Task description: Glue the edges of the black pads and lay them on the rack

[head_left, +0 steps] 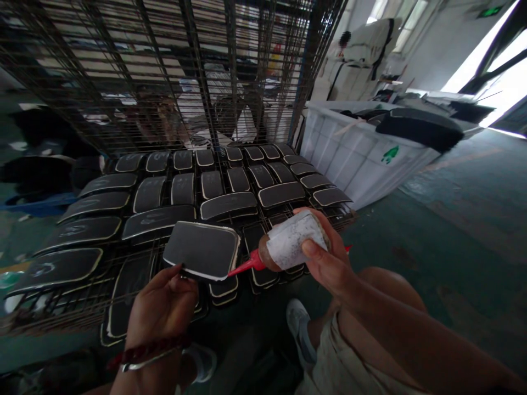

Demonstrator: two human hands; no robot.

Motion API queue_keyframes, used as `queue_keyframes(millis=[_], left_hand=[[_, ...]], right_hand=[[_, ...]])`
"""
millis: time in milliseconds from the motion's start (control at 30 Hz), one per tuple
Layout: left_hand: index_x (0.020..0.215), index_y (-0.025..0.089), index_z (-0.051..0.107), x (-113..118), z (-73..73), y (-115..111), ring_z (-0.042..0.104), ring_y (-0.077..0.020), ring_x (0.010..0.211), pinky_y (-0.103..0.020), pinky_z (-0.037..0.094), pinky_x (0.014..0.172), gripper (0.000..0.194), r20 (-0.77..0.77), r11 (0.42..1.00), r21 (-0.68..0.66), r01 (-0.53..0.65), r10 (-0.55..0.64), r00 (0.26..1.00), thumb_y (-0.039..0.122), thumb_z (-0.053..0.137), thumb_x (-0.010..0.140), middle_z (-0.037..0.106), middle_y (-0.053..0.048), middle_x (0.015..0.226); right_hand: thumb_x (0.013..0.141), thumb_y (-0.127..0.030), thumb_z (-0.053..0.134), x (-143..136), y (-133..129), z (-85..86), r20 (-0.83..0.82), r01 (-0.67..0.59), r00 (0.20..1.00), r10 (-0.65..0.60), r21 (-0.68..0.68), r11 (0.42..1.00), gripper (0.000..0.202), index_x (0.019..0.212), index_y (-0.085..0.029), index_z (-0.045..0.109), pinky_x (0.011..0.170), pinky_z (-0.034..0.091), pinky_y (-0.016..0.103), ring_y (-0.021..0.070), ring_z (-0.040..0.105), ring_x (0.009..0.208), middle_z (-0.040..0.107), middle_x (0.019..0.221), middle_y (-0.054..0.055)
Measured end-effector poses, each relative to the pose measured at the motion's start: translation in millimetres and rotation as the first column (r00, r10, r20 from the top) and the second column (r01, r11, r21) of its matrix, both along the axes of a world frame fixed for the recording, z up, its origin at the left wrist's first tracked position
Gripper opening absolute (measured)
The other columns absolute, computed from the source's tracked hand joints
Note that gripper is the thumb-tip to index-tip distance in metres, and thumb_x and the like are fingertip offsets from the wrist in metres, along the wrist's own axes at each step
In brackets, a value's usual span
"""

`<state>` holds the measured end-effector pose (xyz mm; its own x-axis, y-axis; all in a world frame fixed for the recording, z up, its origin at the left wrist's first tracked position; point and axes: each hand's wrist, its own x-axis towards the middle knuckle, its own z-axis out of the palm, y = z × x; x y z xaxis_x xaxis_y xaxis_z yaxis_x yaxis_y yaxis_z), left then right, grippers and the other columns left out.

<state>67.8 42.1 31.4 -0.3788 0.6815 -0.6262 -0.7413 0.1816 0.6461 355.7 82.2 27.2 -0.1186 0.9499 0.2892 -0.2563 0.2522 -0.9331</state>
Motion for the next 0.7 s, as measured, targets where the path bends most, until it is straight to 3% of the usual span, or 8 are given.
queue_keyframes(millis=[100, 267, 400, 500, 567, 633, 700], left_hand=[[0.127, 0.025, 0.072, 3.4, 9.1, -1.2, 0.065, -0.01, 0.049, -0.01, 0.05, 0.043, 0.062, 0.105, 0.997, -0.026, -0.071, 0.073, 0.992, -0.01, 0.057, 0.077, 0.074, 0.003, 0.076], [0.118, 0.022, 0.07, 12.5, 14.9, -3.1, 0.057, -0.0085, 0.044, -0.009, 0.044, 0.038, 0.041, 0.172, 0.985, -0.115, -0.13, 0.148, 0.974, -0.005, 0.055, 0.091, 0.066, 0.003, 0.073], [0.103, 0.016, 0.068, 21.0, 22.9, 0.5, 0.059, -0.0062, 0.047, -0.006, 0.044, 0.04, 0.033, 0.214, 0.971, -0.109, -0.215, 0.234, 0.948, -0.007, 0.045, 0.097, 0.062, 0.002, 0.072], [0.092, 0.019, 0.063, 23.6, 24.3, 5.6, 0.054, -0.0065, 0.044, -0.008, 0.049, 0.044, 0.034, 0.221, 0.967, -0.089, -0.238, 0.252, 0.942, -0.008, 0.043, 0.099, 0.051, 0.006, 0.064], [0.087, 0.02, 0.06, 23.4, 18.7, 9.1, 0.056, -0.0076, 0.047, -0.012, 0.056, 0.049, 0.034, 0.222, 0.974, -0.064, -0.217, 0.226, 0.949, -0.005, 0.042, 0.101, 0.051, 0.006, 0.065], [0.084, 0.019, 0.059, 22.8, 8.4, 12.5, 0.061, -0.0093, 0.051, -0.019, 0.062, 0.053, 0.033, 0.221, 0.981, -0.042, -0.191, 0.196, 0.955, -0.002, 0.043, 0.104, 0.058, 0.004, 0.07], [0.083, 0.019, 0.058, 22.7, -4.4, 15.5, 0.065, -0.0108, 0.053, -0.024, 0.065, 0.054, 0.032, 0.215, 0.983, -0.025, -0.181, 0.182, 0.959, 0.0, 0.045, 0.105, 0.062, 0.003, 0.074]], right_hand=[[0.085, -0.058, 0.092, -0.3, 3.8, 4.6, -0.04, 0.016, 0.999, -0.016, 0.018, 1.0, 0.058, 0.133, -0.031, 0.07, 0.085, 0.063, 0.044, 0.0276, 0.071, 0.094, 0.074, 0.109, 0.007], [0.086, -0.052, 0.093, 5.0, 13.7, 13.9, -0.131, 0.128, 0.985, -0.114, 0.098, 0.987, 0.052, 0.129, -0.033, 0.072, 0.088, 0.062, 0.043, 0.0257, 0.07, 0.096, 0.073, 0.109, 0.005], [0.086, -0.05, 0.095, 2.4, 9.1, 9.0, -0.103, 0.069, 0.993, -0.06, 0.087, 0.994, 0.058, 0.135, -0.031, 0.071, 0.089, 0.062, 0.04, 0.0251, 0.073, 0.099, 0.076, 0.113, 0.005], [0.08, -0.047, 0.1, -10.3, 3.0, 0.3, -0.197, -0.04, 0.98, 0.021, -0.094, 0.995, 0.053, 0.123, -0.026, 0.076, 0.082, 0.062, 0.033, 0.0217, 0.074, 0.09, 0.077, 0.1, 0.002], [0.076, -0.047, 0.103, -17.9, 5.1, -3.0, -0.352, -0.147, 0.935, 0.044, -0.273, 0.951, 0.047, 0.108, -0.023, 0.078, 0.077, 0.064, 0.031, 0.0203, 0.075, 0.083, 0.079, 0.092, 0.001], [0.074, -0.045, 0.105, -19.6, 14.3, -0.7, -0.514, -0.241, 0.858, -0.003, -0.408, 0.881, 0.044, 0.1, -0.023, 0.077, 0.076, 0.067, 0.031, 0.0198, 0.077, 0.083, 0.082, 0.093, 0.0], [0.079, -0.04, 0.103, -13.6, 28.8, 8.4, -0.623, -0.253, 0.775, -0.106, -0.46, 0.851, 0.039, 0.103, -0.024, 0.077, 0.074, 0.068, 0.03, 0.0195, 0.08, 0.088, 0.084, 0.1, 0.0]])
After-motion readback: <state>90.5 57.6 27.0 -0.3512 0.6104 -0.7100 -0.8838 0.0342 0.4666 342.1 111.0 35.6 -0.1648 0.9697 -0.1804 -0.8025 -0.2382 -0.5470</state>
